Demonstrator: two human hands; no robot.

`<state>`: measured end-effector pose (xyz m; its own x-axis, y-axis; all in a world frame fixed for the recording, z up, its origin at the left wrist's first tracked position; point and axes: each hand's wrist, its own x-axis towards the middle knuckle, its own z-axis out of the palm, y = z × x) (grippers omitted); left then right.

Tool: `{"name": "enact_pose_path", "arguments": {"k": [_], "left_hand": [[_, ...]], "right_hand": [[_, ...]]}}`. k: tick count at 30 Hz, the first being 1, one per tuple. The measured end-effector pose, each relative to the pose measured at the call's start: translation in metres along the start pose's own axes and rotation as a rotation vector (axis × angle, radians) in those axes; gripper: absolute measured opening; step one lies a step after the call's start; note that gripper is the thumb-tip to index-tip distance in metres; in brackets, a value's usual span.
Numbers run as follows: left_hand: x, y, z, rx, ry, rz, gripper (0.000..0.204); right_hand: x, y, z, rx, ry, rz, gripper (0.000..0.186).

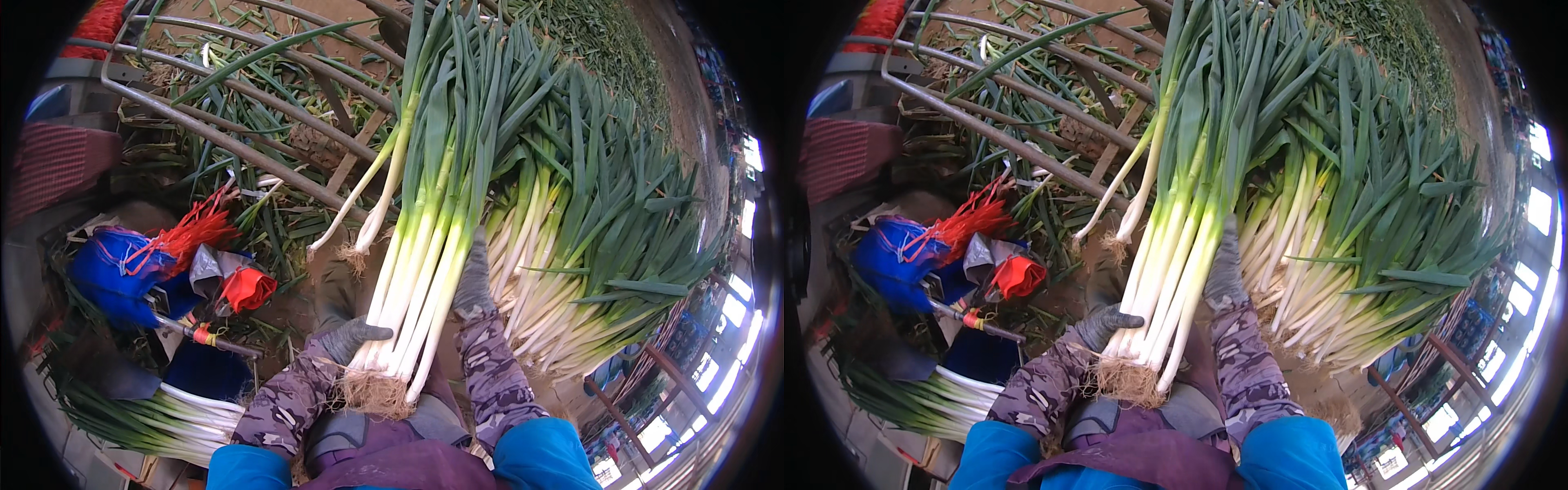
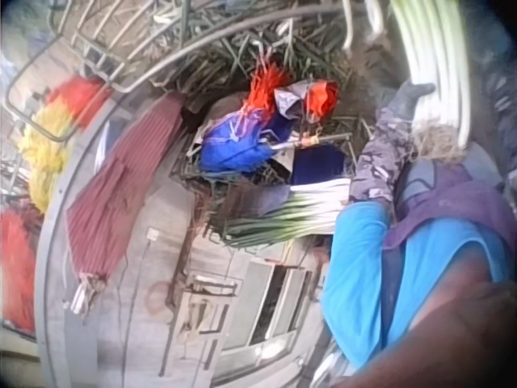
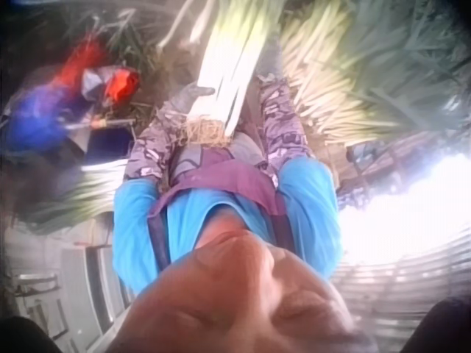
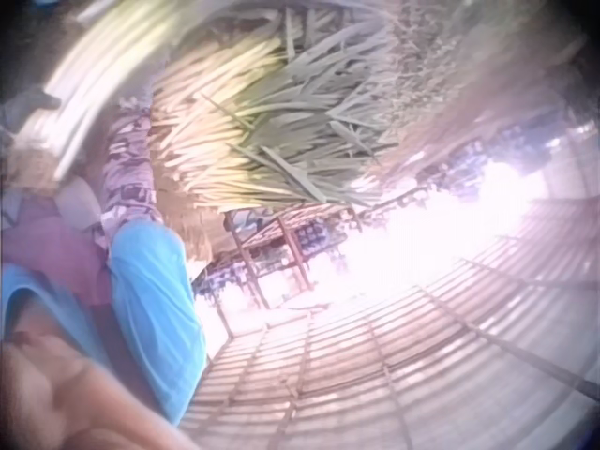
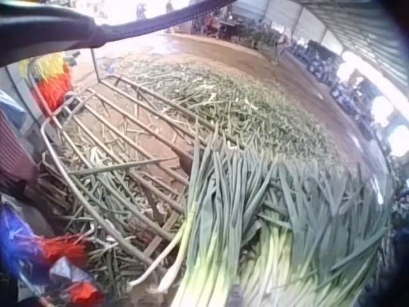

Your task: The person picks up a bunch of leeks from a pile on the floor and places them onto a metal rack several times.

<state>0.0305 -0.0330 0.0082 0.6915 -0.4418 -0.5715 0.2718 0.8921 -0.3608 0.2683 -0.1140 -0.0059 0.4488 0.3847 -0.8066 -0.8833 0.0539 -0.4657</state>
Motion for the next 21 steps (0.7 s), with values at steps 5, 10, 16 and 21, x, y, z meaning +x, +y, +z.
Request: {"name": "enact_pose_path", "arguments": {"k": [5,10,16,21], "left_hand": [[-0.003,0.008,0.012,-0.024,-0.045,-0.028,0.057],[0.002,0.012,-0.018,0.175,0.106,0.081,0.058],[0.010,0.011,-0.023,0.318,0.167,0.125,0.057],[0.006,0.019,-0.025,0.329,0.159,0.095,0.061]], "right_hand": [[0.060,-0.017,-0.010,0.076,0.074,-0.138,0.051],[0.053,-0.026,0.019,0.025,0.133,-0.114,0.051],[0.058,-0.009,0.012,0.062,0.050,-0.072,0.054],[0.052,-0.007,0.028,0.041,0.092,-0.101,0.055]]}}
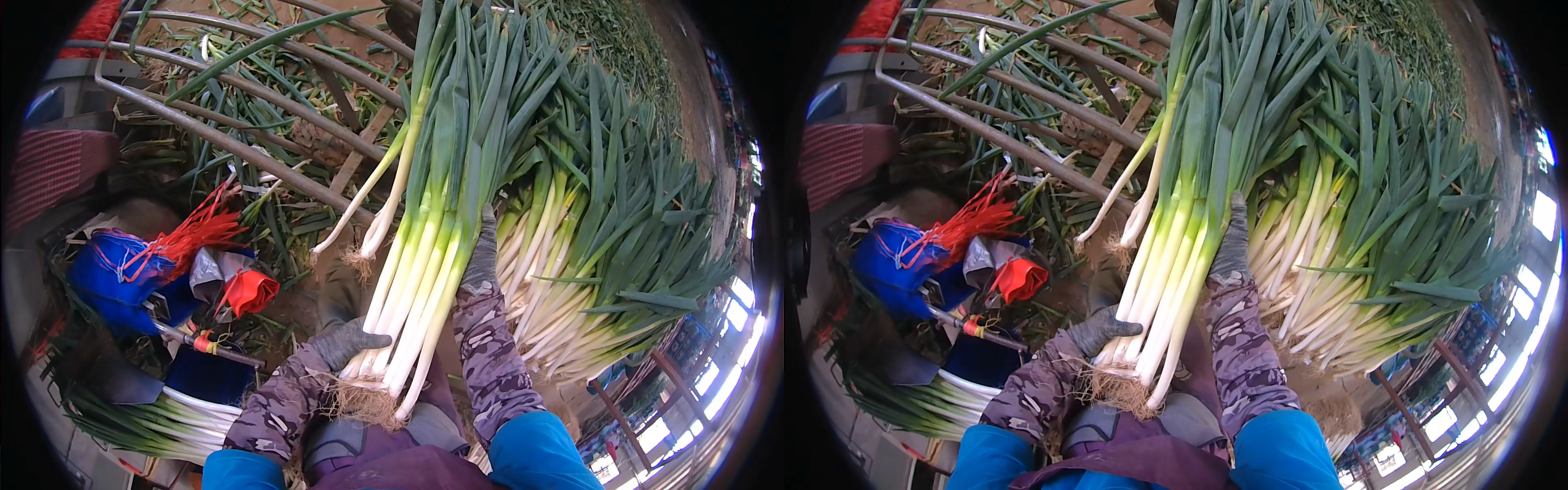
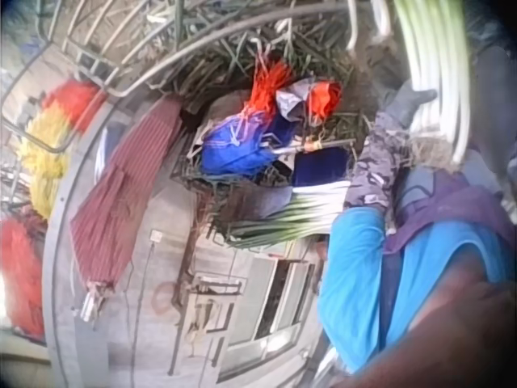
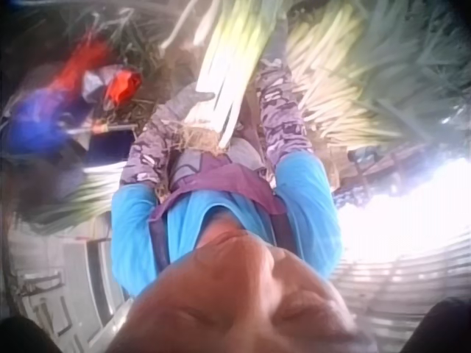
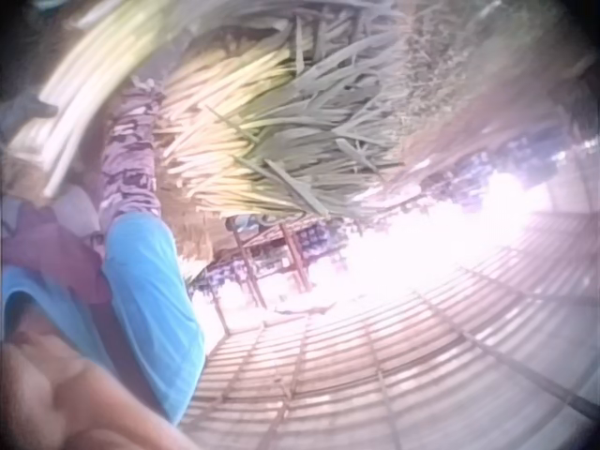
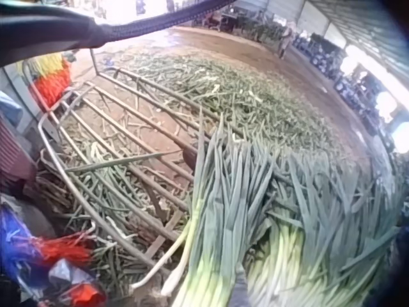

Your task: The person picks up a bunch of leeks from a pile on the floor and places them onto a metal rack several times.

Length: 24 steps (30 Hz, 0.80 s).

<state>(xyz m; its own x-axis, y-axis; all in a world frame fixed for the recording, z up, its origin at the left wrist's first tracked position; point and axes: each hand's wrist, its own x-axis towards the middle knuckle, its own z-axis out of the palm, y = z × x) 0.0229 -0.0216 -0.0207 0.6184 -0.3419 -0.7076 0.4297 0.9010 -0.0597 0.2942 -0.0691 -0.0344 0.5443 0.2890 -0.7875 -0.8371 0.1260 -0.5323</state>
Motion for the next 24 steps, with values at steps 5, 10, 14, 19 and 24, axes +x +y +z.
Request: {"name": "enact_pose_path", "arguments": {"k": [5,10,14,19,24], "left_hand": [[-0.004,0.006,-0.003,0.002,-0.031,-0.024,0.063],[-0.004,0.019,-0.009,0.044,-0.017,-0.092,0.064],[0.003,0.020,-0.020,0.113,-0.016,-0.099,0.070],[0.052,0.024,-0.031,0.669,0.398,0.457,0.089],[0.151,0.122,0.042,1.248,0.822,0.726,0.097]], "right_hand": [[0.015,0.007,-0.008,-0.008,-0.066,-0.055,0.058],[0.038,0.019,-0.013,0.022,-0.191,-0.026,0.068],[0.038,0.032,-0.007,0.053,-0.207,0.003,0.069],[0.032,0.041,-0.001,0.083,-0.188,-0.015,0.070],[0.030,0.046,0.016,0.130,-0.150,-0.056,0.071]]}}
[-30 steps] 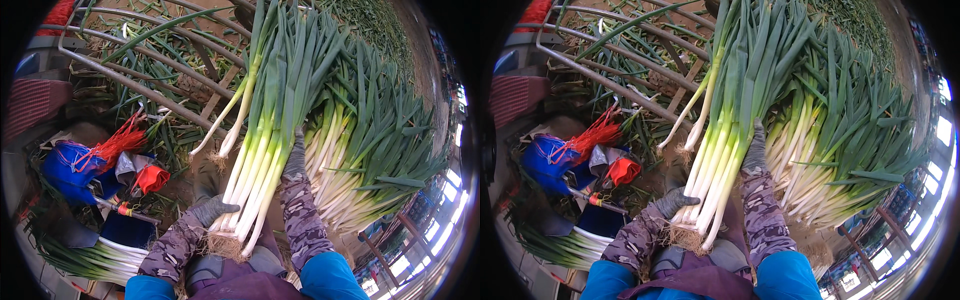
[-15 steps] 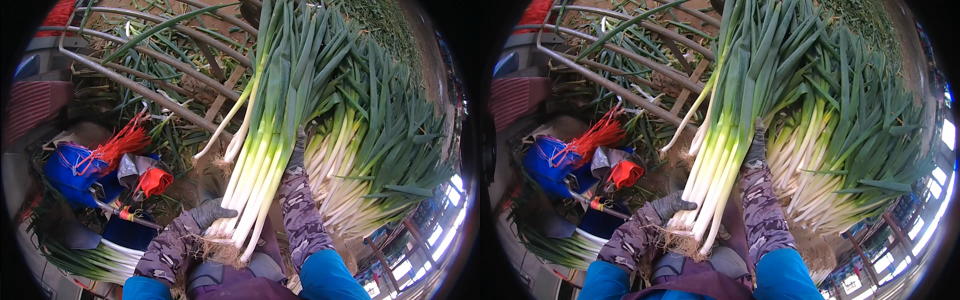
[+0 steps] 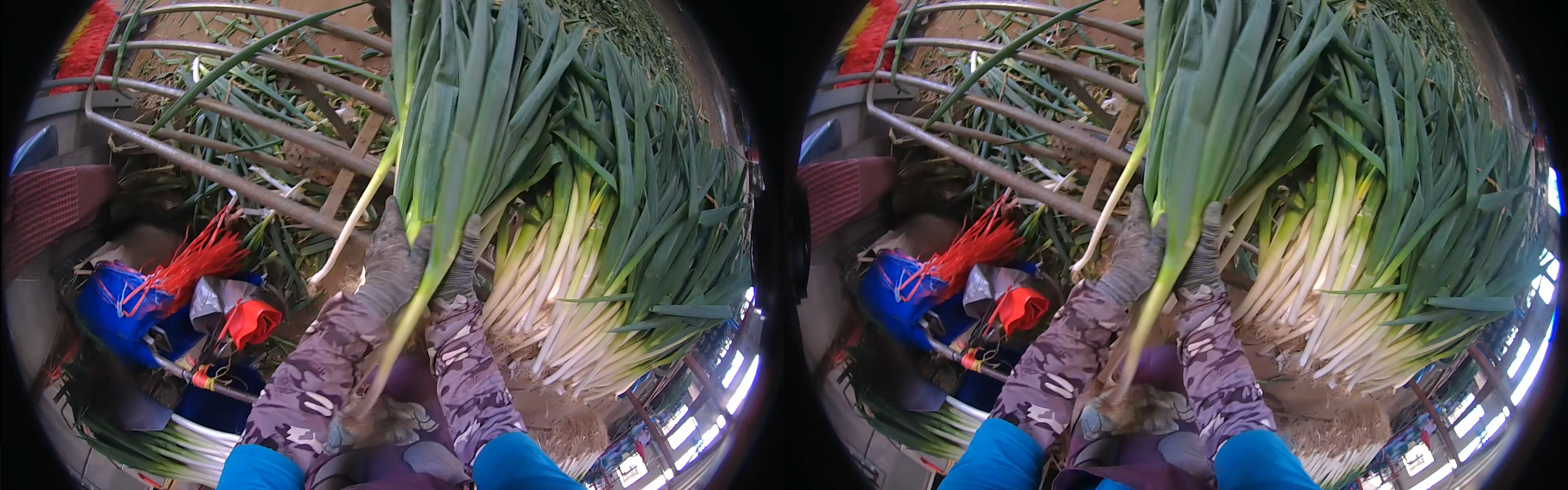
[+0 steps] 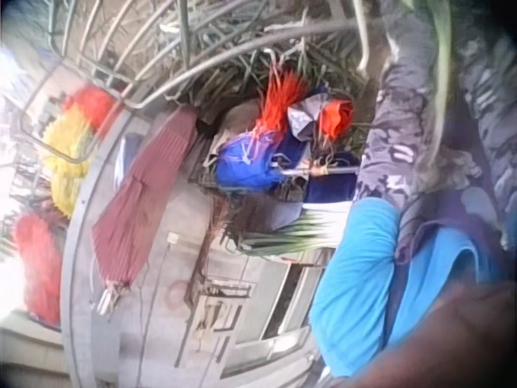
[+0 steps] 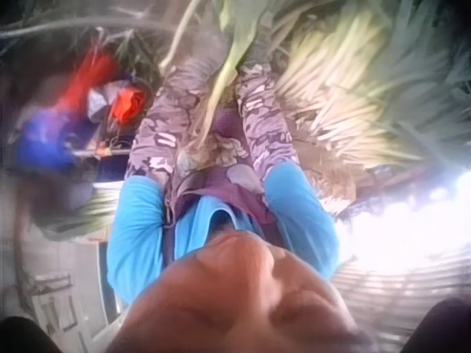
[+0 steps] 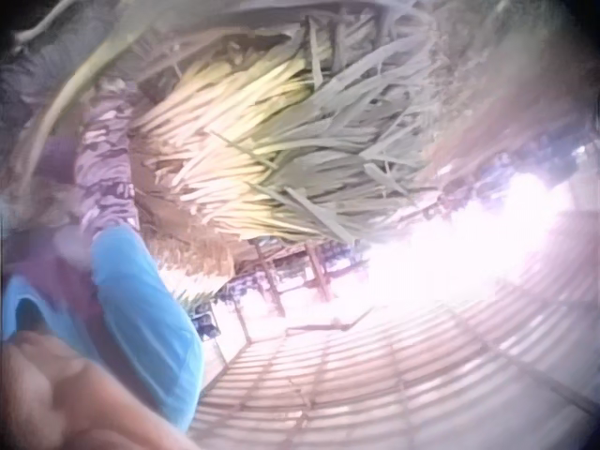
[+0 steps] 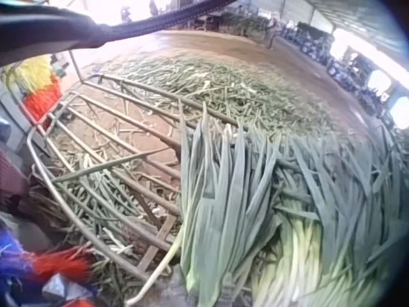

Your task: The person picks up a bunch of leeks from a pile on the floor and places them onto a metal rack several times.

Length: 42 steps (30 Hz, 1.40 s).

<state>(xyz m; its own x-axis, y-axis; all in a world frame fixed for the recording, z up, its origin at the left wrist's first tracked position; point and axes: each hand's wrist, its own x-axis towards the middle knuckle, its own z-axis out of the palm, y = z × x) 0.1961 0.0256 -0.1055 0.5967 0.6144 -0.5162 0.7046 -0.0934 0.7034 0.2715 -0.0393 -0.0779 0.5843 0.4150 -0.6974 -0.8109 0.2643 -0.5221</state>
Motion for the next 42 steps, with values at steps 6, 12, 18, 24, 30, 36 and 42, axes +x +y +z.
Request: {"name": "enact_pose_path", "arguments": {"k": [6,12,18,24,30,36,42], "left_hand": [[0.004,-0.029,0.036,-1.199,-0.201,-0.366,0.068],[-0.005,-0.119,0.059,-1.307,-0.224,-0.217,0.050],[-0.027,-0.094,0.050,-0.616,0.003,0.222,0.040],[-0.097,0.053,-0.053,-1.010,0.037,0.176,0.042],[-0.175,0.190,-0.169,-1.234,-0.050,0.456,0.095],[-0.224,0.244,-0.226,-1.183,0.101,0.653,0.093],[-0.252,0.246,-0.258,-1.415,0.055,0.757,0.088]], "right_hand": [[0.022,0.023,-0.044,-0.094,-0.116,0.090,0.067],[-0.006,0.015,-0.010,-0.253,-0.140,0.021,0.056],[-0.069,-0.028,0.031,-0.160,-0.268,-0.087,0.081],[-0.126,-0.077,0.070,-0.116,-0.425,0.060,0.113],[-0.192,-0.144,0.153,-0.199,-0.783,-0.083,0.121],[-0.288,-0.174,0.219,-0.365,-0.729,-0.567,0.133],[-0.326,-0.160,0.248,-0.453,-0.728,-0.895,0.136]]}}
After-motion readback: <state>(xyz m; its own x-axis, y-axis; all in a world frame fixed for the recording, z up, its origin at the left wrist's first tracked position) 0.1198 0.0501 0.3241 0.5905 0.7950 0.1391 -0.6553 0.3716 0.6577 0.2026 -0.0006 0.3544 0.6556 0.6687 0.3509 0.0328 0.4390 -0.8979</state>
